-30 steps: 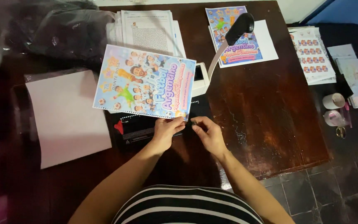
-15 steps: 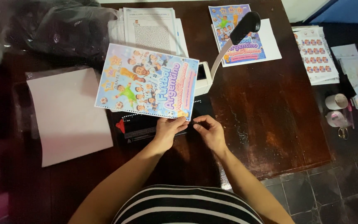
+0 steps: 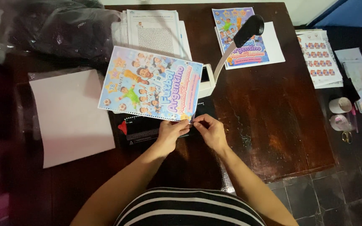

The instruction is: The person aligns a printed cover sheet on a desktop binding machine and secures it with a spiral coil. They then use scissors to trim the coil ends and place a dark cover sheet on the machine, preparing to bind another unit.

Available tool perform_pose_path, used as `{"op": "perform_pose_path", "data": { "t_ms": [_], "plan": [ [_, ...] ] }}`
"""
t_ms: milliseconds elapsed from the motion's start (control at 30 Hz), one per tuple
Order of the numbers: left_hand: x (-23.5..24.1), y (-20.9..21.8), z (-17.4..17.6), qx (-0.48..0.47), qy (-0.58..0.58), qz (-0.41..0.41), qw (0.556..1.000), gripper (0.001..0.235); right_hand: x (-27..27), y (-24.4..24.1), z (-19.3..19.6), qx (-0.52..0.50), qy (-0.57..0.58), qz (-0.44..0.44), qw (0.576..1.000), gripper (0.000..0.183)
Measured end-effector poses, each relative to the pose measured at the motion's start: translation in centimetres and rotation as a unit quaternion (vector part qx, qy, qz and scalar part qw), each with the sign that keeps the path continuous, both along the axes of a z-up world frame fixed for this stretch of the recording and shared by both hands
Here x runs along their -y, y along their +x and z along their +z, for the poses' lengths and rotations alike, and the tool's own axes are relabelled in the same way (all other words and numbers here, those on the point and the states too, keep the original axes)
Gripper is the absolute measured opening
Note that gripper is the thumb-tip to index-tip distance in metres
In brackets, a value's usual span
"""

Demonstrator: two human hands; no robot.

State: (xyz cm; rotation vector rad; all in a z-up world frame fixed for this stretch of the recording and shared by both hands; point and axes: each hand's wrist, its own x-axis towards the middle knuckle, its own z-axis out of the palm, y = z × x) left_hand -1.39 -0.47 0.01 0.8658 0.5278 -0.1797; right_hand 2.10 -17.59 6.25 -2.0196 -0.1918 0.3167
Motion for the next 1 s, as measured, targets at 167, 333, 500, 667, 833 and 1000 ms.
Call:
{"op": "perform_pose_path", "data": {
  "t_ms": [167,333,500,667,833,1000],
  "plan": [
    [0.0,0.0,0.8,-0.008,0.014,0.008,1.000,0.017,-0.5,0.2,1.6,0.059,-0.031,0.034,0.997,0.015],
    [0.2,0.1,-0.4,-0.012,0.016,0.016,1.000,0.015,-0.6,0.2,2.3,0.121,-0.055,0.051,0.990,0.016],
    [0.2,0.3,0.8,-0.036,0.002,0.023,0.999,0.014,-0.8,-0.5,2.3,0.170,-0.106,0.059,0.978,0.014],
    [0.0,0.3,1.4,-0.034,0.000,0.009,0.999,0.013,-1.2,-0.8,1.8,0.107,-0.077,0.011,0.991,0.014],
    [-0.2,0.2,0.2,-0.023,0.046,0.001,0.999,0.014,-0.7,-0.7,0.0,0.062,-0.053,0.005,0.997,0.017],
    [-0.5,0.1,0.5,-0.018,0.063,0.000,0.998,0.013,-0.5,-0.8,-0.2,0.080,-0.060,0.058,0.993,0.024]
  ]
}}
